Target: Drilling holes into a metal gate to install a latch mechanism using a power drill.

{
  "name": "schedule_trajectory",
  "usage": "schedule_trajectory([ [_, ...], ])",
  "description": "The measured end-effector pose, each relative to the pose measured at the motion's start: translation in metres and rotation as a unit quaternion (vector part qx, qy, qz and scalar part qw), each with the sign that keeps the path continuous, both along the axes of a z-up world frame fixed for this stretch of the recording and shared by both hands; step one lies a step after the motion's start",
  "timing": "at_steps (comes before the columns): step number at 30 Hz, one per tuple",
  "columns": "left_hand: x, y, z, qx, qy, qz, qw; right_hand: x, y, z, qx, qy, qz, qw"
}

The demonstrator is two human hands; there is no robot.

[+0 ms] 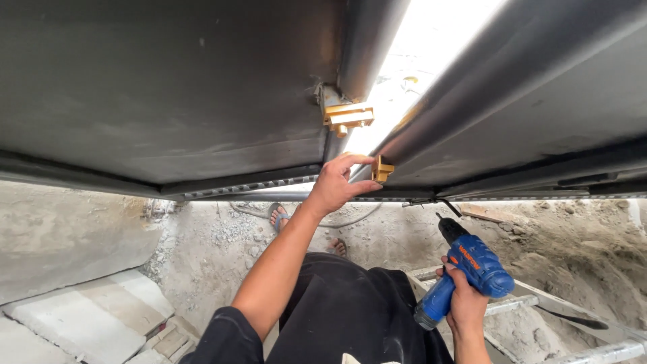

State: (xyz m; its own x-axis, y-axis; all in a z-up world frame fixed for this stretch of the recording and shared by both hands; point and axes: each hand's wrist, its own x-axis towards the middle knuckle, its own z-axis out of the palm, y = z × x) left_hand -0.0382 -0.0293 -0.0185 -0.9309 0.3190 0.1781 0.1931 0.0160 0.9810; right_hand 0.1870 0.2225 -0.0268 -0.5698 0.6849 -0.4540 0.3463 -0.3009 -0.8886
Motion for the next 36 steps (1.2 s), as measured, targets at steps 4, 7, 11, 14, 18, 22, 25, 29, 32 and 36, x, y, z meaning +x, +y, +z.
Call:
schedule_trajectory([
  [4, 0.008, 0.008, 0.011, -0.052, -0.179, -0.018, 0.982, -0.003, 0.001, 0.000, -0.002, -0.010, 0.006, 1.000],
  [7, 0.018, 0.031, 0.035, 0.021, -0.340, -0.014, 0.940, -0.004, -0.003, 0.009, 0.011, -0.031, 0.006, 0.999],
  [11, 0.035, 0.079, 0.020, 0.296, -0.449, 0.059, 0.841, -0.004, 0.002, 0.004, 0.013, -0.011, 0.023, 1.000],
  [14, 0.042, 0.086, 0.024, 0.417, -0.481, 0.060, 0.769, 0.002, 0.009, -0.005, 0.022, -0.033, -0.008, 0.999],
  [18, 0.039, 0.092, 0.020, 0.475, -0.527, 0.026, 0.704, -0.001, 0.012, 0.006, 0.024, -0.060, 0.009, 0.998],
  [22, 0.038, 0.096, 0.013, 0.551, -0.535, 0.019, 0.640, 0.000, 0.020, 0.001, 0.006, -0.054, -0.015, 0.998],
  [25, 0.040, 0.100, 0.010, 0.567, -0.535, 0.034, 0.625, -0.001, 0.026, 0.000, -0.002, -0.048, -0.011, 0.999],
  [29, 0.040, 0.101, 0.012, 0.577, -0.524, 0.038, 0.625, -0.010, 0.027, 0.005, 0.011, -0.054, 0.012, 0.998],
  [32, 0.040, 0.099, 0.018, 0.558, -0.529, 0.033, 0.639, -0.014, 0.027, 0.008, 0.019, -0.048, 0.033, 0.998],
  [36, 0.037, 0.090, 0.013, 0.531, -0.517, -0.001, 0.672, -0.022, 0.020, 0.005, 0.004, -0.041, 0.040, 0.998],
])
